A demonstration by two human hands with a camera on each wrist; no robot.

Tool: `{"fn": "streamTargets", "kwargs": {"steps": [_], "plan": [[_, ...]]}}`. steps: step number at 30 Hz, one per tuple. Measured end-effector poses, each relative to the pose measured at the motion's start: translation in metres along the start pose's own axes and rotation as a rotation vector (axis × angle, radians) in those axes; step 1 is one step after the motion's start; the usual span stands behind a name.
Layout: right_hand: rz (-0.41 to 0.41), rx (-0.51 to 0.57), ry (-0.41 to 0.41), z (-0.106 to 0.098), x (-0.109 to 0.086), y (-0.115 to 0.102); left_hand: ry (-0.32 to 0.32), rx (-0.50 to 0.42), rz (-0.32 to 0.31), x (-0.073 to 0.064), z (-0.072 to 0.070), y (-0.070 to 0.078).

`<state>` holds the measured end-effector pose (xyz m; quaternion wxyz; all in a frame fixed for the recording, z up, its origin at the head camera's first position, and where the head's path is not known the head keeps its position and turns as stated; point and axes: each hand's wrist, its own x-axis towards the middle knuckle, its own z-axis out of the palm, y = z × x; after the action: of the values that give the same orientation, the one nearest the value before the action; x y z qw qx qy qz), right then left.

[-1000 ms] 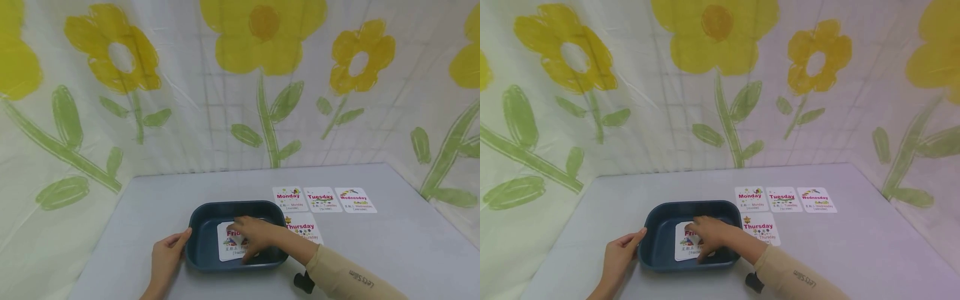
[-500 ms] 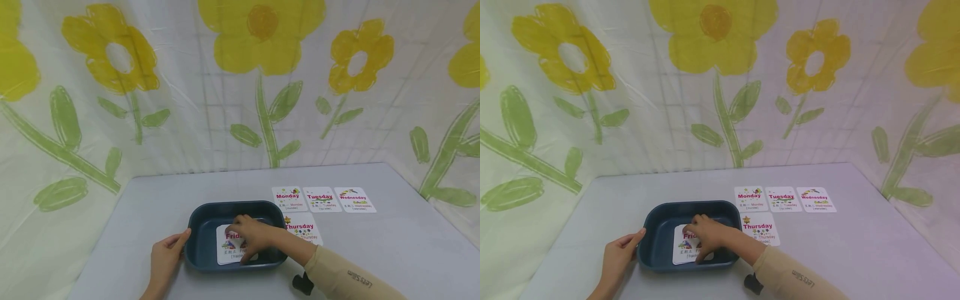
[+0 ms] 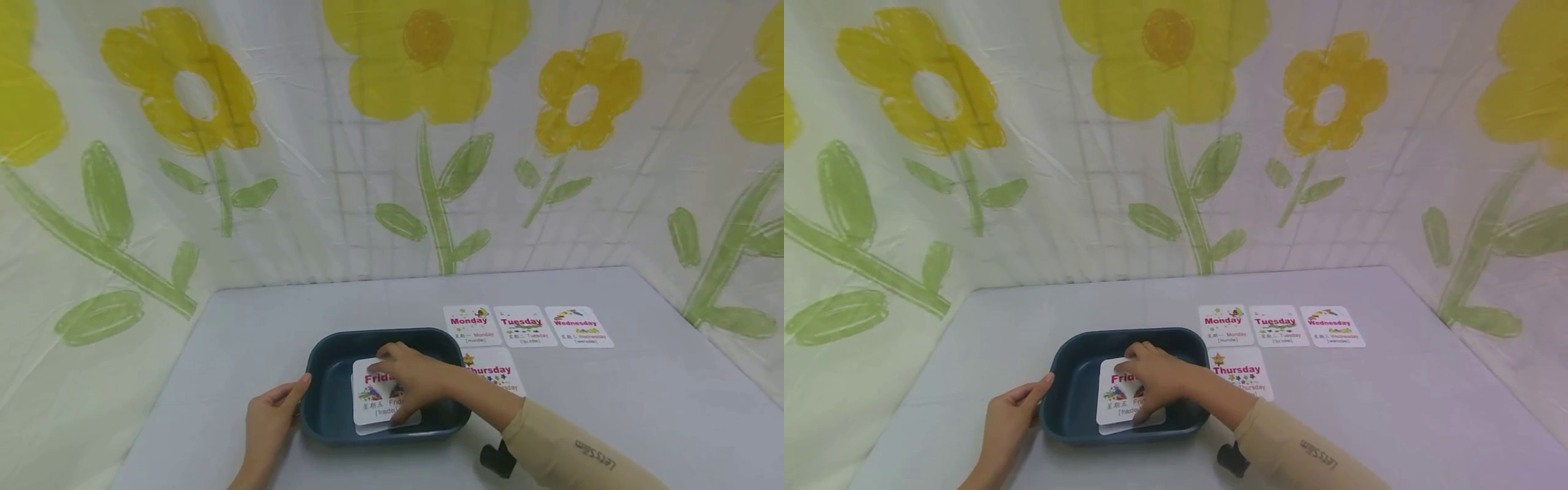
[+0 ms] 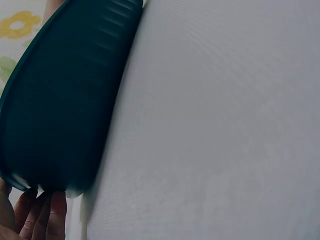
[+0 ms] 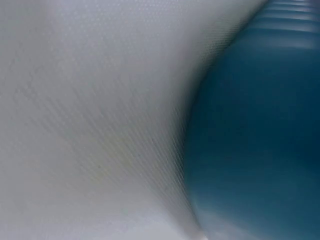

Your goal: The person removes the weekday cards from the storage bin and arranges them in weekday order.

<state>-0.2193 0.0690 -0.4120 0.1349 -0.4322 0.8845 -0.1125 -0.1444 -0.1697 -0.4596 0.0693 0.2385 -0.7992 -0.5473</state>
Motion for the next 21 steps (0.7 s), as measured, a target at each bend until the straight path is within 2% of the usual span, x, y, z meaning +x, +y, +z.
{"fn": "streamTargets", "kwargs": {"steps": [9, 21], "plan": [[-0.025, 0.0, 0.014, -0.011, -0.006, 0.004, -0.011, 0.017, -0.015, 0.0, -0.001, 0.001], [0.058, 0.087, 0.048, -0.034, -0.042, 0.024, -0.02, 0.005, 0.005, 0.001, -0.002, -0.002]]}}
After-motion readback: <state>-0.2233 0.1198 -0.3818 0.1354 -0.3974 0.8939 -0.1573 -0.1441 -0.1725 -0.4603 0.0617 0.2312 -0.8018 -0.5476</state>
